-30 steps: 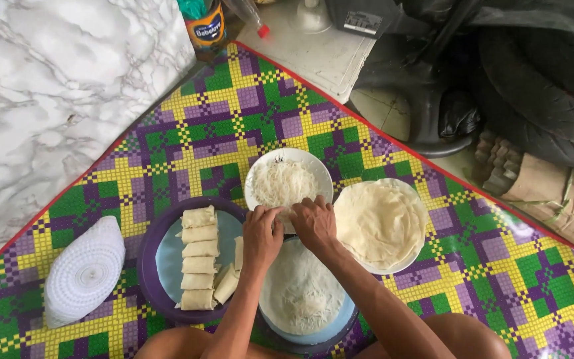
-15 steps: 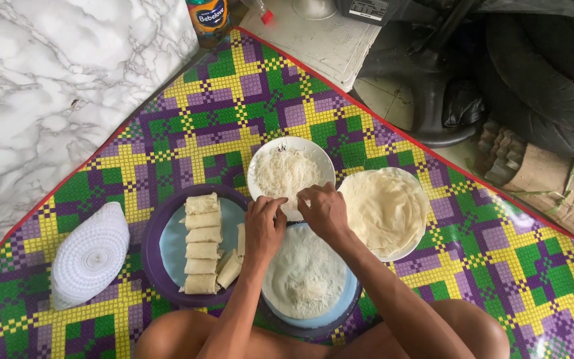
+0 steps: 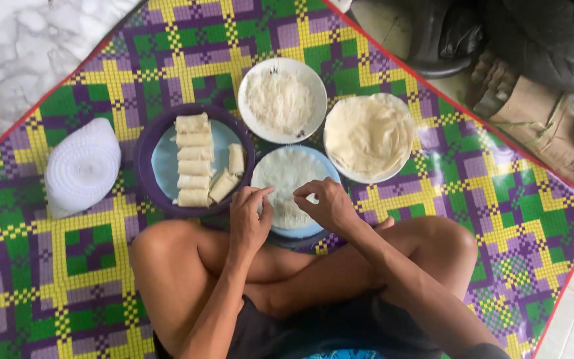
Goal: A person sits on the floor and rolls filling into thin dough wrappers to make spring rolls.
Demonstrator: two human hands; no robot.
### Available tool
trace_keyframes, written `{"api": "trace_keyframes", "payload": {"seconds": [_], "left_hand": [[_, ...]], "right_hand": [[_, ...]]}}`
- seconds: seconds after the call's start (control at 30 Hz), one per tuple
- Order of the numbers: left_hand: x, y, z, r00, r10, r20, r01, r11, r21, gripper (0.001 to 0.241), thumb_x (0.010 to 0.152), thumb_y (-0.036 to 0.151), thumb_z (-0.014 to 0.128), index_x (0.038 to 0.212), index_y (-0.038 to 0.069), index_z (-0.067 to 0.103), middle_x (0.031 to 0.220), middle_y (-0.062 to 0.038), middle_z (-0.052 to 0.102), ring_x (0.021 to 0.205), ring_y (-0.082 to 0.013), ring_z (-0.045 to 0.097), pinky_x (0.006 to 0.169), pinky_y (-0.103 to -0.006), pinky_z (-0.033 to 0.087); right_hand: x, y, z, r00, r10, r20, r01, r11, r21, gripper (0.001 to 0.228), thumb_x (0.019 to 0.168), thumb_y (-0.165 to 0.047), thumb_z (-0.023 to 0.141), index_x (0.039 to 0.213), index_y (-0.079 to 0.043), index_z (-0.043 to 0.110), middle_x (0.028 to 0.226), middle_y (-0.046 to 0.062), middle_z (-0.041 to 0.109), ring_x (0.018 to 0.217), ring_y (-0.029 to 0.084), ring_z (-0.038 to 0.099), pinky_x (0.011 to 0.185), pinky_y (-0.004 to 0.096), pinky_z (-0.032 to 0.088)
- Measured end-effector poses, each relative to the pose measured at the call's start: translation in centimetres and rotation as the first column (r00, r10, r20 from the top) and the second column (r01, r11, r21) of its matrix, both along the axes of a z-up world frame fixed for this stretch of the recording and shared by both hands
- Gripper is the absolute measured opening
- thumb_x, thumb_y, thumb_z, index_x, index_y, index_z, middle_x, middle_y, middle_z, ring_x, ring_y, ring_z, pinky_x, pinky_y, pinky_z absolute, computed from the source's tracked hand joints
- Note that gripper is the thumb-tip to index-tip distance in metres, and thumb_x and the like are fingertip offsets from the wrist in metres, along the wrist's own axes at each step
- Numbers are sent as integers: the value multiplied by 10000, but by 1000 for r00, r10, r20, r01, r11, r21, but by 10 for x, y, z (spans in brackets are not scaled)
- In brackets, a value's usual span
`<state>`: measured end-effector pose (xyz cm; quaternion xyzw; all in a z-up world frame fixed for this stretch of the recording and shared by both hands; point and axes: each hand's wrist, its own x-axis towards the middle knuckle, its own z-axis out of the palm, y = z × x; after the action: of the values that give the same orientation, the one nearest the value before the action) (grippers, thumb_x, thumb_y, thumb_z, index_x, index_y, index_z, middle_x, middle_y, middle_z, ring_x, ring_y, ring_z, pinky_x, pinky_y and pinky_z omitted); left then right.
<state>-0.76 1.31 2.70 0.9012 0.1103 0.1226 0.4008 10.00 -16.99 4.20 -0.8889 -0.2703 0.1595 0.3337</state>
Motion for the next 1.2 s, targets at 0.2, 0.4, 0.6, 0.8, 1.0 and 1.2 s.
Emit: {"api": "trace_keyframes", "payload": {"seconds": [0.2, 0.4, 0.6, 0.8, 1.0, 1.2], "left_hand": [[-9, -7, -12, 999, -23, 43, 18, 995, 97, 259, 909, 95, 588, 1131, 169, 701, 924, 15, 480, 874, -222, 532, 731, -399, 459], [-7, -12, -20, 998, -26, 57, 17, 987, 159, 257, 894, 111, 592, 1111, 177, 712, 926, 9, 505, 886, -260, 558, 725, -411, 477], [-5, -11, -30, 998, -34, 57, 22, 980, 199, 255, 886, 144, 593, 1106, 194, 712, 939, -4, 528, 904, -282, 569, 730, -438, 491], [-4, -10, -31, 998, -50, 42, 40, 980, 196, 245, 897, 148, 588, 1105, 180, 712, 940, -3, 517, 902, -269, 566, 744, -417, 491], [-4, -12, -28, 998, -45, 44, 37, 984, 173, 237, 901, 126, 589, 1094, 164, 720, 917, -7, 525, 886, -271, 565, 748, -411, 486], [-3, -11, -31, 997, -67, 37, 57, 975, 214, 234, 898, 139, 597, 1099, 183, 708, 927, -4, 511, 895, -273, 567, 744, -425, 494]], "right_hand": [[-24, -2, -23, 979, 61, 195, -35, 990, -133, 107, 932, -271, 719, 968, -240, 815, 943, -28, 733, 886, 217, 611, 739, 376, 541], [-22, -19, -32, 959, 75, 272, -9, 972, -233, 227, 988, -250, 572, 1003, -233, 798, 962, -23, 684, 922, 233, 580, 760, 375, 490], [-17, -27, -47, 907, 64, 416, 87, 939, -333, 205, 930, -277, 588, 929, -252, 791, 922, -30, 665, 908, 231, 556, 760, 373, 451], [-16, -22, -30, 951, 6, 309, 84, 957, -278, 165, 924, -358, 643, 901, -262, 776, 899, -42, 670, 923, 221, 585, 768, 383, 443], [-21, -18, -14, 974, 34, 223, 37, 951, -307, 307, 881, -136, 567, 1015, -270, 808, 984, -42, 737, 954, 220, 628, 792, 382, 457], [-16, -18, -3, 986, -67, 153, 97, 975, -201, 179, 937, -305, 635, 973, -240, 798, 933, -9, 735, 921, 246, 650, 780, 408, 465]]}}
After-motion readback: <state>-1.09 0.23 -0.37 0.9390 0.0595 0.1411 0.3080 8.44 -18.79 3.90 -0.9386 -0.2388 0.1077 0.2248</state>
